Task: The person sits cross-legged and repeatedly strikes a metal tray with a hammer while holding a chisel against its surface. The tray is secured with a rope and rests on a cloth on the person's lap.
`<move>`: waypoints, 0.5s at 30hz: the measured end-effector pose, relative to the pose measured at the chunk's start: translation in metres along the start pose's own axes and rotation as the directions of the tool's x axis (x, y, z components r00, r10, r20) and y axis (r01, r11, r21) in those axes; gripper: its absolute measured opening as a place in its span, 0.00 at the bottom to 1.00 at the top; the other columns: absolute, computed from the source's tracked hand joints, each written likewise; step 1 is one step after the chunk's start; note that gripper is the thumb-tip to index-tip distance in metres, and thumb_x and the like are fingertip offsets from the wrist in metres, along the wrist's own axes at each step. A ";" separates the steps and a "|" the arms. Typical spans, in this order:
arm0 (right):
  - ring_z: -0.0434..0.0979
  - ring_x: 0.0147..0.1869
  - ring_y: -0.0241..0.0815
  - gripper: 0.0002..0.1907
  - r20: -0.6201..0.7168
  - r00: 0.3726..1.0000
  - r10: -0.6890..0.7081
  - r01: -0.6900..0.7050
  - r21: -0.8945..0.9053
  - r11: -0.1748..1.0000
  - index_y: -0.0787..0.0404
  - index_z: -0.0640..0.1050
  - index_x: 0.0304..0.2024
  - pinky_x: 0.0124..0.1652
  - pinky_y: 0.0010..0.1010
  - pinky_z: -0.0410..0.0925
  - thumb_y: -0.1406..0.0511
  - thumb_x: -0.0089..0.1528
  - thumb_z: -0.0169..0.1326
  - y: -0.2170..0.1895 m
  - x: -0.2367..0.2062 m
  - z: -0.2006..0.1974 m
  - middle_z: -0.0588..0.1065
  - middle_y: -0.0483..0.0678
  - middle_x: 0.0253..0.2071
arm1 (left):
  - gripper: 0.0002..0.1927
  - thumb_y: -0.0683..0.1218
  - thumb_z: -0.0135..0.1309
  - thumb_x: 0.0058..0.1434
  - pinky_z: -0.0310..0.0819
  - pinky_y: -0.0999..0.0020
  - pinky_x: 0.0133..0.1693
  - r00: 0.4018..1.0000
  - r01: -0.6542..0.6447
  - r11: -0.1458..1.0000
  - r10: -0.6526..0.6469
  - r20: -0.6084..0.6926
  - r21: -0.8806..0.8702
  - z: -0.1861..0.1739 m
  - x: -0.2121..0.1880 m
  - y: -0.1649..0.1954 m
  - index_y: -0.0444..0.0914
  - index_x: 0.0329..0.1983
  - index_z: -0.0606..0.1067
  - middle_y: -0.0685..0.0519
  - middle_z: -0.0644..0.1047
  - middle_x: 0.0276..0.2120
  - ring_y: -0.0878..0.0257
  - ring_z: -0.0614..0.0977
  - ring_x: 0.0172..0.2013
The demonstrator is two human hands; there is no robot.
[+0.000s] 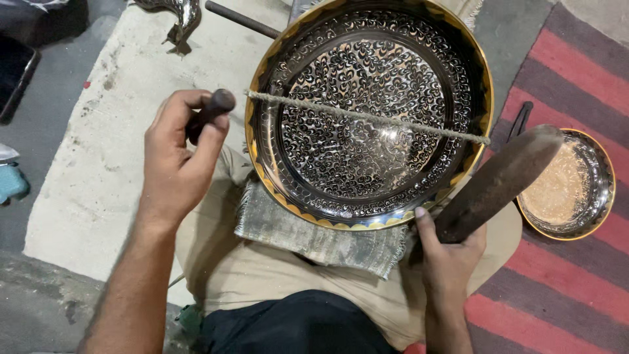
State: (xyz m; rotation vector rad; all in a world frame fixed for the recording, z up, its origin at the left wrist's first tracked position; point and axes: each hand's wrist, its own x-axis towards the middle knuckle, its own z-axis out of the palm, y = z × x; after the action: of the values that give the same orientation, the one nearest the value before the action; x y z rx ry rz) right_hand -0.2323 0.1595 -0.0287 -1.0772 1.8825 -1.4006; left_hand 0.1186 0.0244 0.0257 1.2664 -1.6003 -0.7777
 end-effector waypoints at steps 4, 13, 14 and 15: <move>0.75 0.46 0.31 0.22 -0.034 0.995 -0.089 0.090 0.026 0.996 0.64 0.71 0.54 0.46 0.23 0.70 0.73 0.61 0.65 -0.002 0.015 0.006 0.74 0.41 0.45 | 0.10 0.40 0.54 0.72 0.74 0.74 0.45 0.997 0.043 0.999 -0.041 -0.072 0.019 0.014 0.013 -0.002 0.33 0.55 0.75 0.50 0.78 0.45 0.68 0.78 0.43; 0.76 0.52 0.32 0.21 0.243 0.938 -0.246 0.285 -0.144 0.948 0.66 0.74 0.55 0.52 0.24 0.70 0.75 0.62 0.65 -0.031 0.111 -0.036 0.76 0.41 0.47 | 0.22 0.50 0.46 0.73 0.76 0.62 0.48 0.957 0.170 0.985 -0.167 0.236 0.008 0.027 0.020 0.007 0.41 0.68 0.65 0.45 0.82 0.45 0.58 0.84 0.46; 0.75 0.45 0.33 0.23 0.247 0.952 -0.180 0.216 -0.125 0.968 0.66 0.74 0.57 0.44 0.26 0.68 0.75 0.60 0.66 -0.036 0.117 -0.035 0.76 0.43 0.44 | 0.22 0.50 0.45 0.75 0.75 0.60 0.50 0.963 0.118 0.993 -0.116 0.243 0.003 0.027 0.018 0.004 0.40 0.69 0.64 0.44 0.82 0.47 0.58 0.84 0.49; 0.73 0.38 0.35 0.25 0.256 0.960 -0.113 0.144 -0.106 0.984 0.65 0.75 0.58 0.36 0.28 0.65 0.75 0.59 0.66 -0.042 0.122 -0.034 0.75 0.44 0.40 | 0.22 0.51 0.44 0.75 0.75 0.60 0.51 0.961 0.124 0.992 -0.123 0.248 0.013 0.026 0.016 0.002 0.41 0.69 0.64 0.44 0.82 0.48 0.57 0.84 0.50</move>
State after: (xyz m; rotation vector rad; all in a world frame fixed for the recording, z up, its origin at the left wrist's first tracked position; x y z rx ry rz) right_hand -0.3123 0.0672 0.0259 -1.3906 1.7608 -1.1647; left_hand 0.0929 0.0075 0.0218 1.3171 -1.7282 -1.0512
